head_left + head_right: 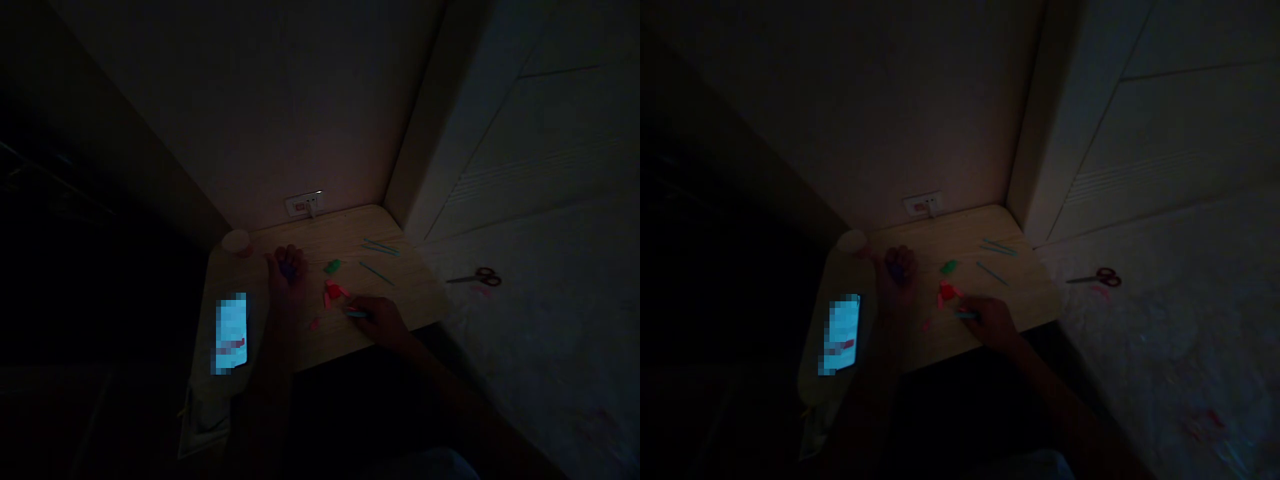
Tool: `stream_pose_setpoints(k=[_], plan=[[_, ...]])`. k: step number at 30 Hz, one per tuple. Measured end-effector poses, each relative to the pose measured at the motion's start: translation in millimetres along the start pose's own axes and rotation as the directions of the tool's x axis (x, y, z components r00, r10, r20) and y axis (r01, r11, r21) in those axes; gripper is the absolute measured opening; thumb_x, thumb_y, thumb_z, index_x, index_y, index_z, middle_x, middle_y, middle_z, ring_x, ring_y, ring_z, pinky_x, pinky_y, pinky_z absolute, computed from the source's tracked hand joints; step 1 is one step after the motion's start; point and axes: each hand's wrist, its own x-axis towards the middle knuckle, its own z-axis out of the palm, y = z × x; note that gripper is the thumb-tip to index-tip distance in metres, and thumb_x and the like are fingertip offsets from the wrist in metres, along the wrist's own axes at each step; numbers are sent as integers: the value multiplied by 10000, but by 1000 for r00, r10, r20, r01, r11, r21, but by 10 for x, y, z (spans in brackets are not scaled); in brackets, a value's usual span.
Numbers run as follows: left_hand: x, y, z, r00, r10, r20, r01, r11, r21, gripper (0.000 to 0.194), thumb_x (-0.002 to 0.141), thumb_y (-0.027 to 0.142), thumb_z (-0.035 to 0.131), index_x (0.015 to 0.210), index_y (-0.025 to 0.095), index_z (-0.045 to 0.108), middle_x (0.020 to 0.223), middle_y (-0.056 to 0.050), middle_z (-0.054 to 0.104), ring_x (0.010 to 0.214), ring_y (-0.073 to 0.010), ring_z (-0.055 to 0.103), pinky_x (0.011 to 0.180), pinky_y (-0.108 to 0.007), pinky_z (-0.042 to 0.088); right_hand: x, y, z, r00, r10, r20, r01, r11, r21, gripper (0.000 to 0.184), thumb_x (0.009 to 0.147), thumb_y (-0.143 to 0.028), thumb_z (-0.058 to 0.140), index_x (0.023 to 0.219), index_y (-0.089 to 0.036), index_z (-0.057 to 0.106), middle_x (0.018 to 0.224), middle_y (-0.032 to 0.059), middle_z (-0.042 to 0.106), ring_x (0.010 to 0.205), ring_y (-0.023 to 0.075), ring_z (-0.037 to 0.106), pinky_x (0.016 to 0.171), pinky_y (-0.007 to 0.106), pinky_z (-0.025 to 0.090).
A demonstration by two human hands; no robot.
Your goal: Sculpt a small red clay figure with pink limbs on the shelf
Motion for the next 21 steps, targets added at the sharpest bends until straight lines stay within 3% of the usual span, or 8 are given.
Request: stream_pose_setpoints(k=[5,9,13,16,21], plan=[[-7,54,-22,994,-55,-93,57,998,19,644,957,648,552,605,204,246,553,62,288,420,-64,292,324,-177,182,-6,-8,-9,1000,-2,7,2,1000,4,176,929,-314,597,935,-221,746,923,60,794,832,227,732,724,288,444],[-27,79,-39,978,-56,-200,69,996,60,679,982,654,498,601,206,159,483,79,197,361,-59,191,324,-196,151,-7,12,-1,1000,-8,1,8,1000,2,182,937,-321,592,936,-227,749,931,59,799,834,226,731,733,292,447],[-32,69,-53,973,-70,-222,85,995,59,670,1018,630,443,587,212,145,453,82,144,340,-66,146,330,-219,150,-8,26,8,1000,-2,9,3,1000,-13,180,932,-326,595,931,-230,747,923,53,799,827,222,729,723,288,443],[-20,31,-56,986,-84,-147,95,993,66,646,1018,565,515,572,209,212,468,77,202,356,-66,220,341,-218,197,-11,20,8,1000,-5,-1,5,1000,5,184,934,-322,587,930,-230,746,936,51,803,832,222,732,736,291,450],[-16,-44,-31,998,-64,22,64,998,14,358,952,290,709,699,180,482,668,38,502,587,-70,549,541,-181,482,-11,-2,-5,1000,-7,-10,7,1000,12,186,937,-331,591,919,-227,745,901,53,796,796,220,728,707,287,444]])
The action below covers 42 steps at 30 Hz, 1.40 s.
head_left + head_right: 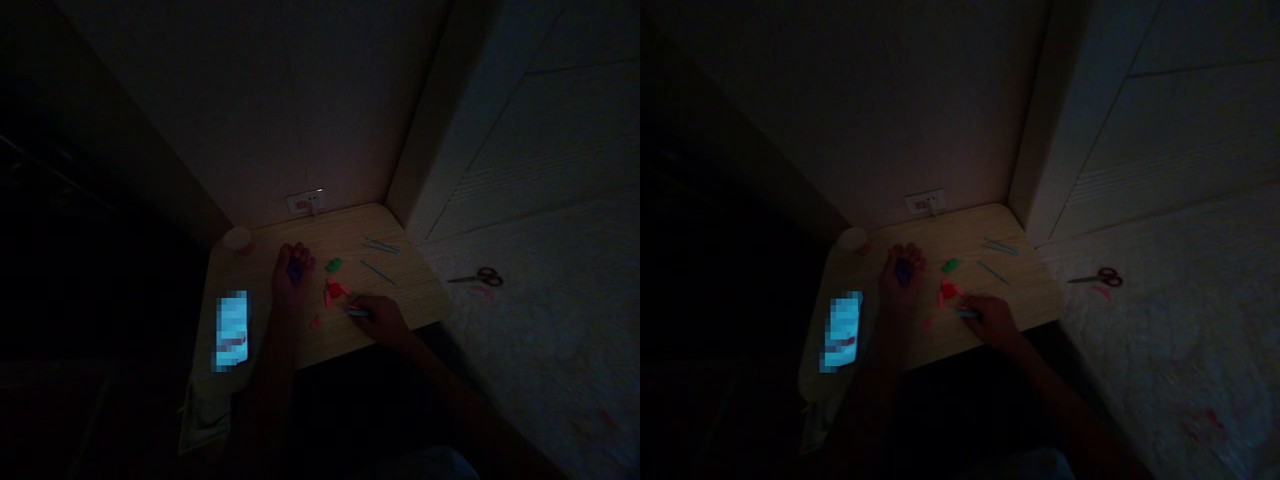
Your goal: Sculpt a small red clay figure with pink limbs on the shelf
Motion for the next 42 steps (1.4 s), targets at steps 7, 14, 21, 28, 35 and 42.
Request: stream_pose_setpoints(k=[7,14,21,28,35,42], plan=[[-51,66,-54,997,-31,-77,37,996,81,607,951,621,590,586,185,377,470,87,269,313,-45,159,292,-200,121,4,14,4,1000,-6,9,6,1000,-5,195,942,-342,588,911,-229,745,897,54,794,804,221,726,711,287,442],[-66,79,27,998,-52,-22,53,998,32,640,1007,633,466,569,196,303,569,25,359,454,-85,386,363,-198,294,7,5,-2,1000,0,18,0,1000,-18,177,925,-320,587,906,-227,737,892,53,790,803,220,723,707,287,425],[-12,69,25,994,-55,-94,57,998,22,569,1016,493,563,612,198,292,568,56,314,433,-67,313,354,-170,261,6,-20,-16,1000,14,3,-14,1000,7,196,929,-337,578,920,-228,741,915,55,797,796,219,723,696,290,428],[-50,101,32,972,-89,-218,93,996,6,621,1070,574,320,590,215,159,455,72,160,332,-71,155,319,-218,144,-3,7,-3,1000,13,12,-12,1000,-11,205,935,-337,573,928,-223,743,905,56,793,801,221,727,703,289,434],[-95,74,51,989,-139,-58,138,990,-12,607,1077,566,257,597,201,316,496,49,281,382,-87,290,357,-208,232,3,19,16,1000,0,-2,0,1000,3,198,930,-332,586,955,-233,755,952,61,806,845,234,740,745,296,466],[-173,89,66,980,-161,117,164,986,-12,504,1061,542,327,726,201,487,633,7,434,498,-121,455,344,-182,281,7,12,16,1000,-8,-4,7,1000,-1,201,933,-350,592,902,-224,746,889,59,793,793,228,730,696,289,437]])
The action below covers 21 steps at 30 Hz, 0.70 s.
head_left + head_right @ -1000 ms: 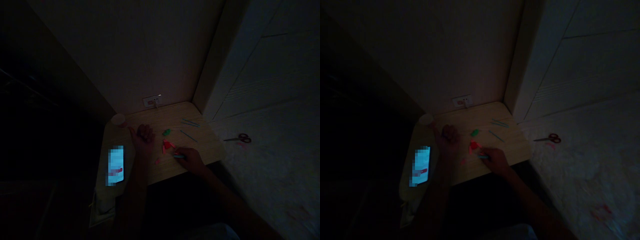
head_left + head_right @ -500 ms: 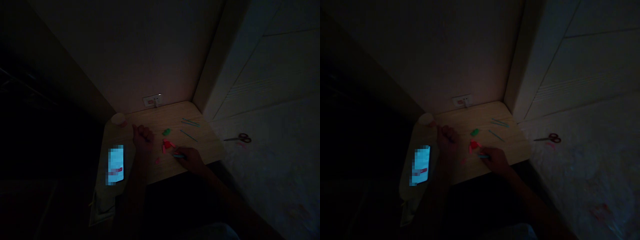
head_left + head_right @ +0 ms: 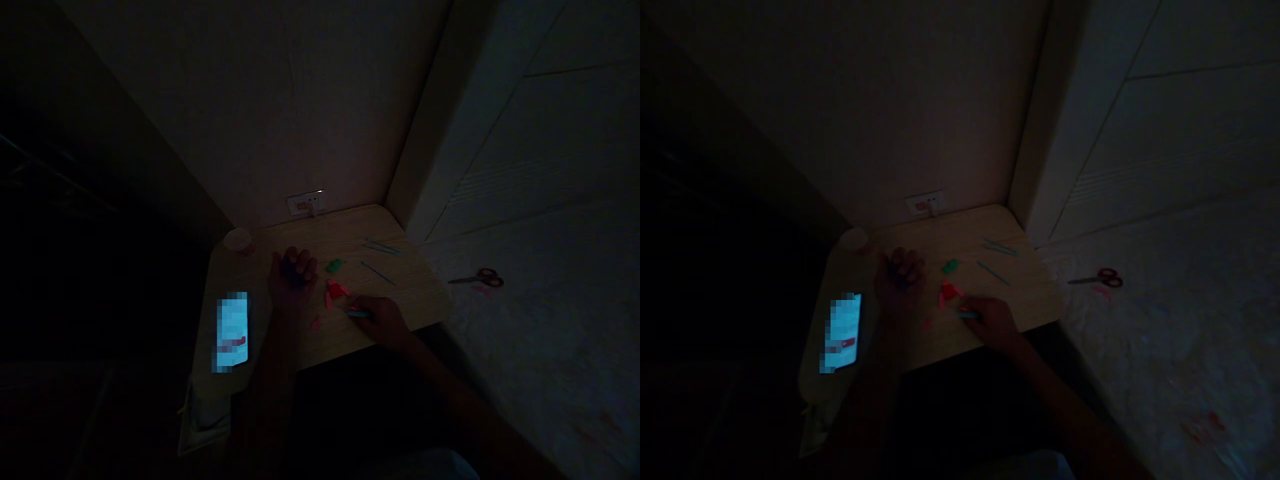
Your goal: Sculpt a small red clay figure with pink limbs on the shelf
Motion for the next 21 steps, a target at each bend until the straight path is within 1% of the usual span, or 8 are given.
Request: stream_pose_setpoints(k=[2,5,9,12,14,16,19,21], plan=[[-4,14,-37,1000,-16,-4,16,1000,-4,493,1038,581,367,757,204,515,653,0,466,514,-131,492,335,-178,293,-2,1,0,1000,-2,-6,2,1000,5,196,933,-348,595,891,-224,740,868,54,786,776,220,722,690,286,430],[0,24,-102,1000,-19,-15,20,1000,10,400,967,576,506,844,204,589,754,-32,581,624,-164,605,384,-194,409,-3,8,1,1000,-21,-18,22,1000,20,182,931,-328,591,916,-222,739,890,54,790,792,220,723,704,287,433],[11,-1,-157,1000,29,-7,-28,998,64,315,803,439,688,1014,206,673,1023,-98,705,860,-246,711,520,-277,566,-3,14,0,1000,-14,-7,14,1000,15,170,928,-312,593,909,-222,736,876,53,786,771,213,718,693,284,430],[30,-34,-159,999,12,-33,-8,995,104,274,765,276,746,1021,195,692,1097,-93,721,923,-222,721,618,-272,608,-5,15,1,1000,-2,-5,2,1000,12,176,931,-327,598,896,-222,735,859,51,783,768,213,718,693,283,428],[51,-55,-154,998,25,-64,-17,992,127,208,784,182,757,982,190,696,1045,-63,727,851,-150,710,581,-185,566,-7,17,3,1000,-3,-3,3,1000,13,184,934,-331,595,911,-221,741,895,57,791,795,220,726,702,286,429],[77,-71,-154,993,79,-86,-67,988,138,203,787,135,784,964,194,703,932,-17,712,715,-78,661,467,-100,458,-7,18,3,1000,-2,-2,2,1000,6,187,935,-327,591,926,-221,745,922,60,795,809,224,728,705,288,426],[109,-77,-167,985,152,-87,-138,979,151,269,755,159,853,983,208,719,790,44,650,520,-28,523,330,-93,308,-4,15,-2,1000,3,3,-3,1000,-10,176,928,-318,596,913,-220,741,891,55,789,795,221,725,704,287,419],[121,-74,-177,978,186,-92,-170,972,160,233,773,231,863,958,210,722,729,62,608,443,-24,435,294,-116,272,-1,11,-6,1000,8,8,-8,1000,-20,170,922,-313,597,896,-218,736,869,54,784,777,219,720,696,287,414]])
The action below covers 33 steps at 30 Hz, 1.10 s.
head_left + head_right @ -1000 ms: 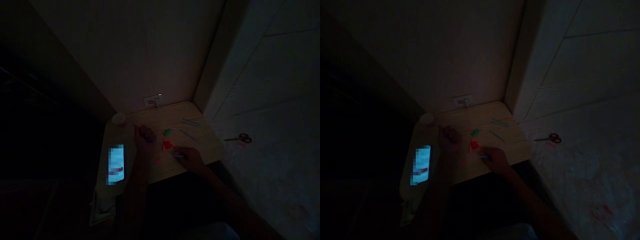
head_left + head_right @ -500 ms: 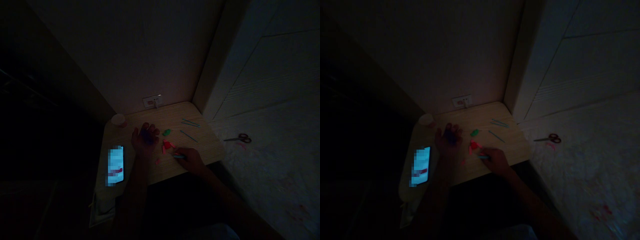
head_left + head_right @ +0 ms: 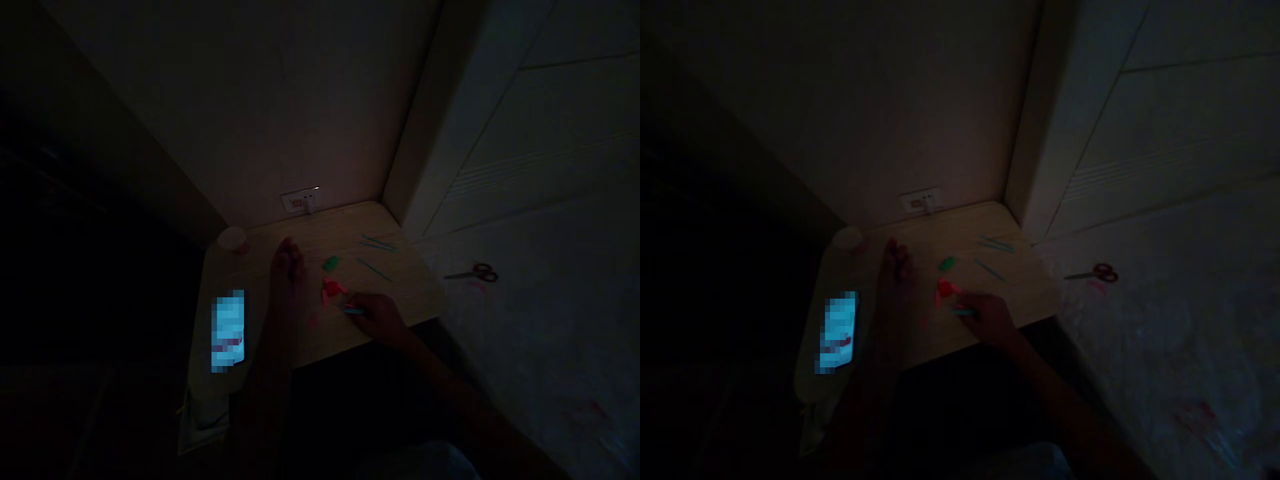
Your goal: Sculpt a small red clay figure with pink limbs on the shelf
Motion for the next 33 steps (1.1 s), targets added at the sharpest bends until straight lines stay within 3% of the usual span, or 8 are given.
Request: stream_pose_setpoints(k=[5,13,16,18,21,26,30,33], plan=[[12,4,0,999,-24,-26,23,1000,-15,187,831,307,825,840,176,692,715,37,576,477,-34,449,306,-112,279,1,0,4,1000,-6,-2,6,1000,4,182,924,-317,582,878,-217,727,851,53,776,762,209,708,686,282,411],[89,-33,21,990,77,-121,-79,997,-8,242,715,100,864,833,197,676,766,30,628,732,-79,652,505,-110,446,1,0,-2,1000,-9,-6,9,1000,8,160,905,-303,600,879,-222,735,831,45,772,759,205,706,689,276,418],[89,6,21,988,28,-154,-42,995,-88,107,890,194,754,845,187,656,620,60,517,517,-45,514,360,-114,277,-1,-5,-13,1000,1,3,-1,1000,4,168,920,-316,596,873,-224,728,837,46,773,761,210,710,686,278,423],[73,42,12,985,-15,-170,-6,993,-121,304,1007,310,617,736,175,590,512,78,369,397,-54,348,312,-155,186,-3,-2,-13,1000,-6,2,6,1000,2,170,927,-320,593,887,-227,730,858,49,779,782,217,717,697,281,431],[43,87,-11,980,-35,-198,10,992,-122,555,1087,406,420,578,188,399,453,79,235,348,-68,216,321,-199,175,-5,6,-7,1000,-13,0,13,1000,3,161,924,-315,601,911,-230,737,885,49,787,796,217,720,705,282,438],[7,119,-24,983,-56,-172,38,994,-107,582,1093,424,354,563,213,242,439,81,166,332,-74,160,345,-228,191,-4,-10,-12,1000,-6,-2,6,1000,4,161,925,-313,599,902,-225,732,870,47,783,780,211,715,700,282,427],[7,84,30,997,-46,-58,39,992,-121,449,1012,357,553,621,197,400,507,67,343,397,-67,350,401,-196,332,1,-13,-12,1000,-6,7,6,1000,0,166,928,-310,595,898,-218,730,866,48,781,781,214,717,700,284,426],[36,6,55,998,58,-37,-62,994,-93,135,864,159,714,808,183,594,767,15,617,697,-80,625,686,-194,539,2,-4,-4,1000,-2,2,2,1000,0,160,925,-302,602,928,-219,739,914,52,793,826,222,731,725,287,441]])
